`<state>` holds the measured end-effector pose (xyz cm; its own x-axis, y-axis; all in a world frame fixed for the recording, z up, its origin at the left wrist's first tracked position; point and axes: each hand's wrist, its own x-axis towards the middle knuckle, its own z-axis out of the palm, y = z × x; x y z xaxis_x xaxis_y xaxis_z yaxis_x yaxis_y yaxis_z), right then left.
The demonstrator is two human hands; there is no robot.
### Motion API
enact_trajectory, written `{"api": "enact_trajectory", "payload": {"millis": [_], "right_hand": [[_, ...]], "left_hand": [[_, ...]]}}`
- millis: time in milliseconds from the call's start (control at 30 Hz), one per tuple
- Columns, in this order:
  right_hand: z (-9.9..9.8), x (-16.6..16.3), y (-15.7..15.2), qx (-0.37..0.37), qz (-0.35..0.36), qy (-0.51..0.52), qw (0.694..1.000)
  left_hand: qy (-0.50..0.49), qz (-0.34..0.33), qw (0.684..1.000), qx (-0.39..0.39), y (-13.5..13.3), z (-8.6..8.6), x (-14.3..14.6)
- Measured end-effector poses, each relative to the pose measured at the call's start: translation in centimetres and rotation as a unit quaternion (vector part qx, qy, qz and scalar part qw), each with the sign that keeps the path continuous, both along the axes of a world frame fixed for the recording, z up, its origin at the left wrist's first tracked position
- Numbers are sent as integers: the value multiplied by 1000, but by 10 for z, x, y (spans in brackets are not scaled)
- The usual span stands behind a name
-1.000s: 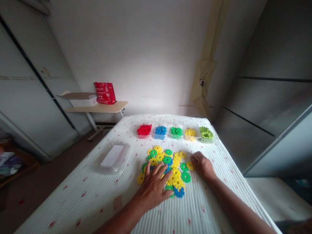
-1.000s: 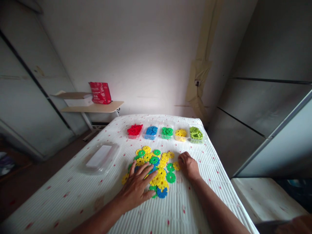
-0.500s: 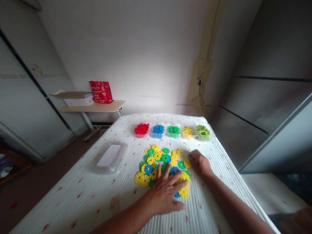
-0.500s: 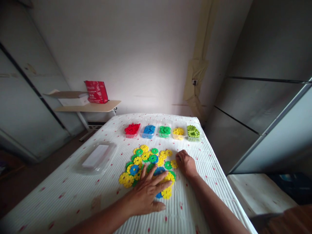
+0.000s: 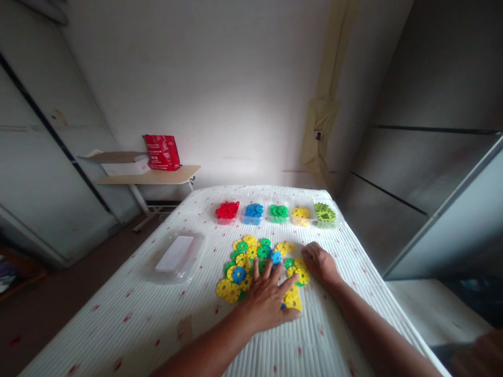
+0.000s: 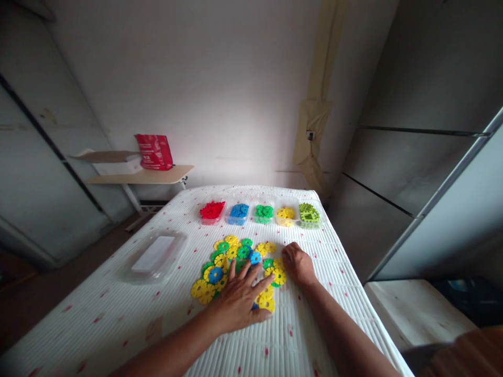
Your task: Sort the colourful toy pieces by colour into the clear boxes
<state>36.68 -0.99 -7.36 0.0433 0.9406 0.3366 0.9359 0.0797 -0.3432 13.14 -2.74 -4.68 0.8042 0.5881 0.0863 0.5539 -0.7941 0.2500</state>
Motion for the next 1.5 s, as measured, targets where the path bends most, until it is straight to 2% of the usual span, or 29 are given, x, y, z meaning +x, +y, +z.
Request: {"api": "enact_trajectory", "payload": {"millis": [167,267,467,600,700,800,1000,1100,1267,1500], "right_hand": [[1,1,0,1,11,8,1000],[1,0,0,-3,9,17,1000],[5,5,4,-17,-4,47,999],[18,5,20,-54,50,44,996],[27,-4,35,-107,85,32,990],[30,-14,47,-139,98,10,985],[28,-10,51,-159,73,8,984],[28,-4,48,-144,71,44,986],[27,-18,45,-57,91,92,990],[22,-44,49,-136,71,-31,988]], "left_hand": [[-27,-17,999,35,-10,4,-21],[-49,-18,996,68,-7,4,-38],[-90,93,983,128,23,-8,-70],[-141,161,965,154,42,-23,-84],[-189,202,950,148,50,-35,-91],[-219,211,944,130,54,-42,-94],[-236,206,943,112,53,-44,-94],[-252,226,936,97,54,-44,-93],[-269,250,928,61,55,-47,-94],[-261,254,930,46,55,-47,-95]]}}
